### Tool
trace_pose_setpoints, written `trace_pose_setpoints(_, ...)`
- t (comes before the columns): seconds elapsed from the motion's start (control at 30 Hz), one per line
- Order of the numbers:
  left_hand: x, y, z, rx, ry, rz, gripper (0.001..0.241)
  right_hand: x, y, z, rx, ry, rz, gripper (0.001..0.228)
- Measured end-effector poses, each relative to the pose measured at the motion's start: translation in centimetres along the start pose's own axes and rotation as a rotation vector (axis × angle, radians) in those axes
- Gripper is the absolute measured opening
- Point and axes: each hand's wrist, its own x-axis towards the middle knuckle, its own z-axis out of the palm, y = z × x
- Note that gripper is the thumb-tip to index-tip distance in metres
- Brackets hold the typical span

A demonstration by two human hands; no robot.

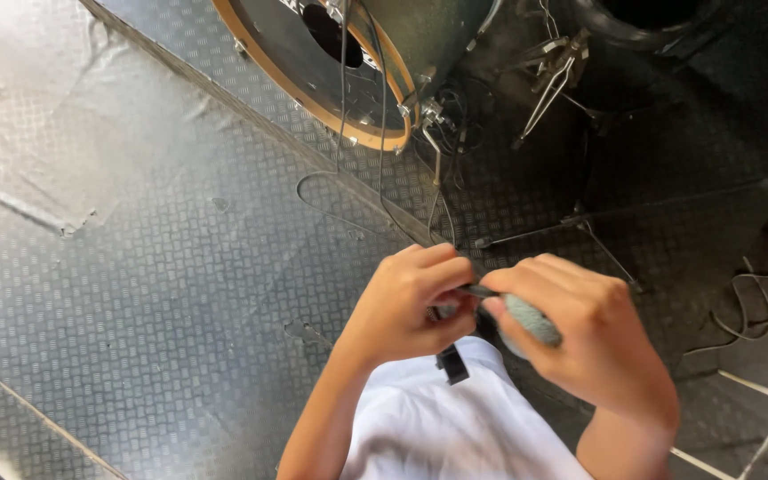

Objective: Cleaning drum heads, microphones, and stands using a cleaning cloth.

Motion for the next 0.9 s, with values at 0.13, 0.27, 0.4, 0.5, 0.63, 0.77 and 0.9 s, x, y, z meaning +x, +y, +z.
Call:
trace_pose_setpoints(0.13, 0.9, -2.4, 1.4, -0.039, -0.071, 0.052, 0.024, -0.5, 0.0, -1.7, 0.091, 0.107, -0.009, 0.016)
trace_pose_setpoints(0.27, 3.2, -1.4, 2.3, 0.068, 0.121, 0.176, 0.024, -4.2, 2.1, -3.7, 0.183, 0.271, 0.42, 0.016)
trace_pose_setpoints(0.4, 6.2, -0.2, 3.8, 0.208, -0.097, 0.119, 0.027, -4.6, 4.0, -7.2, -0.116, 0.098, 0.298, 0.033)
trace_pose_setpoints(0.5, 9.3, -0.1, 6.2, 0.265, -0.262, 0.273, 0.03, -3.0, 4.4, -7.8, -0.119, 0.164, 0.254, 0.047)
trace_pose_setpoints(0.63, 13.6, -0.7, 10.2, 0.202, -0.449, 0.279, 0.031, -2.4, 9.8, -5.1, -0.195, 0.006, 0.561, 0.036)
trace_pose_setpoints(0.77, 18.0, -2.0, 13.2, 0.087, -0.258, 0.047, 0.055, -0.1, 15.2, -6.1, 0.008, 0.126, 0.554, 0.027)
trace_pose_setpoints(0.9, 22.0, -3.0, 16.4, 0.138, 0.227, -0.093, 0.088, 0.5, 21.9, -7.4, 0.412, 0.386, 0.698, 0.022)
